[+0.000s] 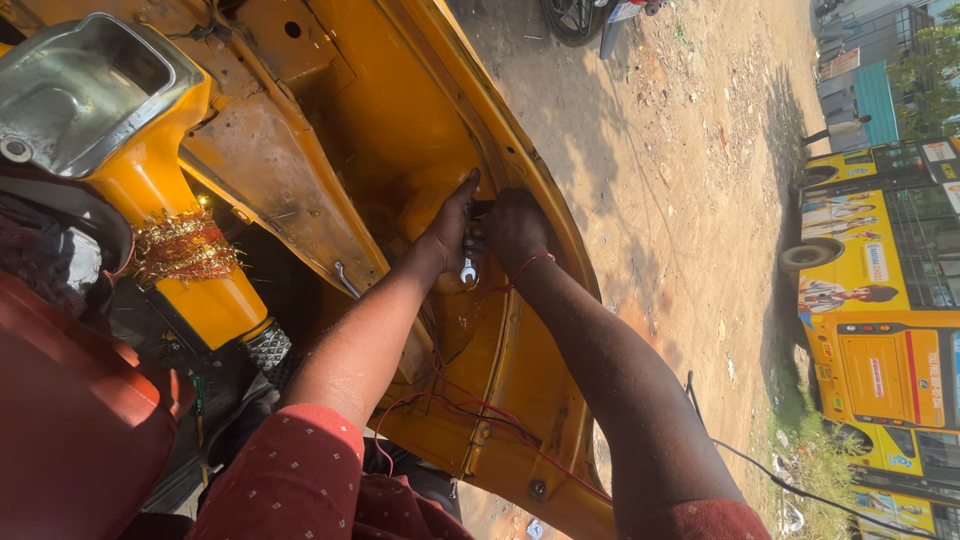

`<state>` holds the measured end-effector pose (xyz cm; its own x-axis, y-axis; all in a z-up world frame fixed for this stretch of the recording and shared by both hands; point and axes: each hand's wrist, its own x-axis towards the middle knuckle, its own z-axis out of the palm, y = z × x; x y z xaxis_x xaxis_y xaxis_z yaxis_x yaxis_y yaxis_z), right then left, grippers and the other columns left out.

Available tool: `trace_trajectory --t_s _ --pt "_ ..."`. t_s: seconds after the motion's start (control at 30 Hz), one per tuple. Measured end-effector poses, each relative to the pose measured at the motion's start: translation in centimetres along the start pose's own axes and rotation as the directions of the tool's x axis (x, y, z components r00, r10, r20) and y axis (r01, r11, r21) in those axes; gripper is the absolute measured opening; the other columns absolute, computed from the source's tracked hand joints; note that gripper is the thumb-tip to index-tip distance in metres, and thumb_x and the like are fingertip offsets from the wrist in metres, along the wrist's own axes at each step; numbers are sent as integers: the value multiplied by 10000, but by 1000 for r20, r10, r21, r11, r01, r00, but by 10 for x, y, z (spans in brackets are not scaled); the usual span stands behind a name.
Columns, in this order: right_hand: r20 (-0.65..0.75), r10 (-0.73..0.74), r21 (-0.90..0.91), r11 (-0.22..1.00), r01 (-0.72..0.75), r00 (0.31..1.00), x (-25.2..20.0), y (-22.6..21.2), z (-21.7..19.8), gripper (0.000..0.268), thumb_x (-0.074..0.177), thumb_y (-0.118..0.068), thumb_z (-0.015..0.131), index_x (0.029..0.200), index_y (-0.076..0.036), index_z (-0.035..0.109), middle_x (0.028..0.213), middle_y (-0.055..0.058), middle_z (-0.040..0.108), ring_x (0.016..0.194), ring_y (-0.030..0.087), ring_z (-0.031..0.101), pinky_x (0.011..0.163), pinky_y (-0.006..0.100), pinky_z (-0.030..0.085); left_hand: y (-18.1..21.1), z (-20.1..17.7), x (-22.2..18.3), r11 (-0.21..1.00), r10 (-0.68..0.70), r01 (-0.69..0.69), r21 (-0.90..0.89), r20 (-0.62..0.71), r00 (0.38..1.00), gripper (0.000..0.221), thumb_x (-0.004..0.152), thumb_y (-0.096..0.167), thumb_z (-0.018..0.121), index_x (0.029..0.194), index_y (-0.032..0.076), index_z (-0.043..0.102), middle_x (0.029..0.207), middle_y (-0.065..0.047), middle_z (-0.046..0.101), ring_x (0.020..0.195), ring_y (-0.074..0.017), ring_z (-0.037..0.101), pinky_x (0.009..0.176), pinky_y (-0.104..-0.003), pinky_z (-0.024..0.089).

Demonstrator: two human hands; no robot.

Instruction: The person uses wrenches and pliers to loosen and tighten nuts and wires inside a yellow vehicle panel.

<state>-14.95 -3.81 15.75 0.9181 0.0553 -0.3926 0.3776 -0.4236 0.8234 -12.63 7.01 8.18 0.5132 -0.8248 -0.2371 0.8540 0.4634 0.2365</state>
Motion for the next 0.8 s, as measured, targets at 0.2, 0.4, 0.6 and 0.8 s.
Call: trace_trajectory --t_s 0.2,0.4,0.6,0.8 --pt "-70 -48 7 999 49 996 0 9 -10 175 890 -305 681 941 -192 805 1007 46 666 1033 258 647 850 385 491 0 -1 5 999 13 -11 -33 68 998 680 819 855 541 766 183 460 556 50 377 424 -97 276 411 -264 187" --pt "-61 62 -9 998 -62 996 0 -2 -12 243 847 -352 663 985 -200 791 1029 54 651 1034 263 637 840 394 488 -1 -5 4 1000 -12 12 -5 10 1000 671 801 848 536 863 180 555 573 64 361 436 -83 273 429 -256 206" --pt "34 -46 43 998 44 998 -1 9 -24 224 936 -333 663 1032 -181 797 1056 75 658 1060 294 643 853 420 498 2 1 -1 1000 -7 7 -5 3 1000 704 798 868 521 857 167 543 583 49 367 446 -83 279 433 -253 207" --pt "36 -37 3 999 37 999 -4 10 -28 248 927 -359 654 1027 -182 795 1042 67 648 1062 278 630 870 419 482 3 3 -1 1000 -15 15 2 -20 1000 682 784 865 530 866 188 540 596 56 365 458 -79 289 440 -248 214"
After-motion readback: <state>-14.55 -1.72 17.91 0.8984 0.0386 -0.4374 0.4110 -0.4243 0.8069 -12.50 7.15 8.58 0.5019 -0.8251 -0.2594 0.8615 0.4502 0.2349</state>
